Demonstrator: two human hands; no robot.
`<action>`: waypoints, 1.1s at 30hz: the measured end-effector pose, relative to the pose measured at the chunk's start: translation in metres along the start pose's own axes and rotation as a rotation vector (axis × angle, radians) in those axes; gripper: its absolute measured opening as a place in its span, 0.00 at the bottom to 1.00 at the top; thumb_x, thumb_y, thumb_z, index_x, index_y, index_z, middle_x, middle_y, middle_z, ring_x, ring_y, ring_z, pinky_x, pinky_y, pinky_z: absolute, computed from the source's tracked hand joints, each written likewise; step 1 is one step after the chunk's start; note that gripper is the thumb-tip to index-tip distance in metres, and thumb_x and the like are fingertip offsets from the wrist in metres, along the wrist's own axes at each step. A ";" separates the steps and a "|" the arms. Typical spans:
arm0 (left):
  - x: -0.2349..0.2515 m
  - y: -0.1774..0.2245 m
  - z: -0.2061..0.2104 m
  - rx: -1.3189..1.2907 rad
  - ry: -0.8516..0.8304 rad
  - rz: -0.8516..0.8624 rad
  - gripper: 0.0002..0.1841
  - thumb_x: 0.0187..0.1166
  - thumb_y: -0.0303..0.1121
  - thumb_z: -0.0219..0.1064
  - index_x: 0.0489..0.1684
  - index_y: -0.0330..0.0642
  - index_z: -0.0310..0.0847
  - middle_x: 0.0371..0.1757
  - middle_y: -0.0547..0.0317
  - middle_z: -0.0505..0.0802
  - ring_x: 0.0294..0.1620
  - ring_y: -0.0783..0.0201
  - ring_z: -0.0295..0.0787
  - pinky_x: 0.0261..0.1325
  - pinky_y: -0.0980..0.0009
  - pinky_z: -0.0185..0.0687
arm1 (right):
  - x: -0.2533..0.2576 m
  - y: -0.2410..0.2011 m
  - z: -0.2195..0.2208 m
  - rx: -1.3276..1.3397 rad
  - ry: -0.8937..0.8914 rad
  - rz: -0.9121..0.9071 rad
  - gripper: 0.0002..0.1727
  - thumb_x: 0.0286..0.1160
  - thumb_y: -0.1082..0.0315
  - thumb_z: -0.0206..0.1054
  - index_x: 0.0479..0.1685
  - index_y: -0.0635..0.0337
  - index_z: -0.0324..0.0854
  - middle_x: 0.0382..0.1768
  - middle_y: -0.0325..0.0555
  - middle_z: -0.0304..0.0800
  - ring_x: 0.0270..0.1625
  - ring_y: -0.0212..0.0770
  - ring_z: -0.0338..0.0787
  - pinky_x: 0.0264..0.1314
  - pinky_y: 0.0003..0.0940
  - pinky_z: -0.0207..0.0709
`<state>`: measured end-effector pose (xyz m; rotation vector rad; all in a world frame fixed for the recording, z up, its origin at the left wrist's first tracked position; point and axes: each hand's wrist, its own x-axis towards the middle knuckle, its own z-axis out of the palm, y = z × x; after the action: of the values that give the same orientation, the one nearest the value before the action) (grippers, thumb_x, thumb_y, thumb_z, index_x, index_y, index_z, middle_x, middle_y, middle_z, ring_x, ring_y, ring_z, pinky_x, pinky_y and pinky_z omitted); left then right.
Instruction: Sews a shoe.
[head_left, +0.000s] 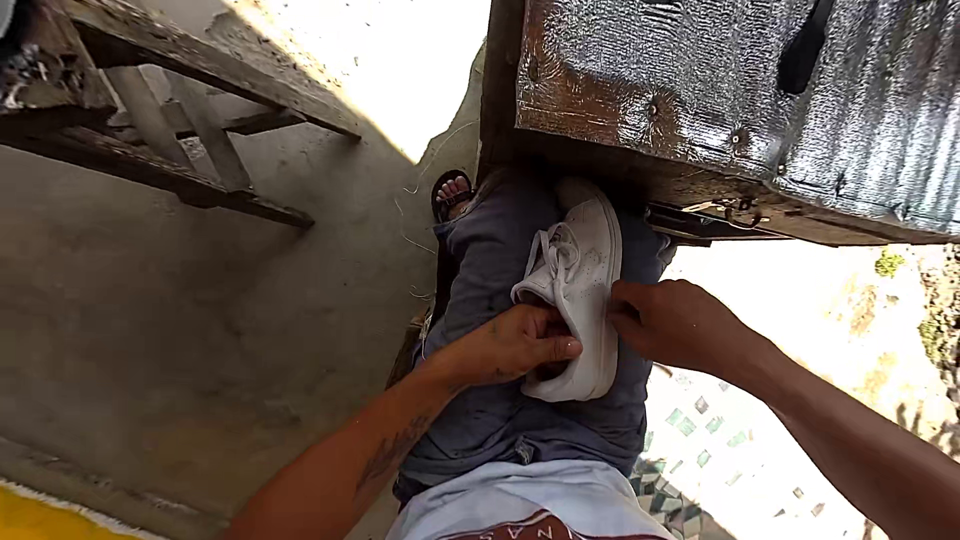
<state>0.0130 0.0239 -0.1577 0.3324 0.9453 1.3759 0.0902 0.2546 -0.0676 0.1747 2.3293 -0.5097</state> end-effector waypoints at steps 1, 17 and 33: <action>-0.015 -0.003 -0.001 0.080 0.087 0.047 0.11 0.83 0.33 0.68 0.56 0.39 0.86 0.48 0.60 0.96 0.49 0.69 0.94 0.57 0.69 0.91 | -0.004 0.003 0.002 0.003 0.072 -0.026 0.09 0.78 0.56 0.67 0.41 0.50 0.85 0.25 0.39 0.86 0.26 0.43 0.87 0.28 0.49 0.78; -0.094 -0.002 0.047 0.210 0.449 0.424 0.11 0.87 0.35 0.63 0.43 0.39 0.89 0.33 0.65 0.94 0.34 0.73 0.91 0.43 0.75 0.90 | -0.037 -0.011 0.045 -0.245 0.662 -0.236 0.12 0.83 0.58 0.64 0.51 0.52 0.89 0.56 0.52 0.89 0.62 0.57 0.87 0.66 0.61 0.73; -0.081 -0.022 0.046 0.669 0.609 0.423 0.13 0.86 0.40 0.63 0.52 0.44 0.89 0.35 0.67 0.93 0.31 0.75 0.89 0.36 0.77 0.88 | -0.059 -0.004 0.049 -0.030 0.843 -0.181 0.15 0.86 0.50 0.62 0.53 0.44 0.91 0.60 0.37 0.92 0.68 0.41 0.86 0.75 0.54 0.70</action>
<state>0.0684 -0.0417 -0.1150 0.6615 1.9361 1.5405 0.1626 0.2326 -0.0578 0.1883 3.1949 -0.5579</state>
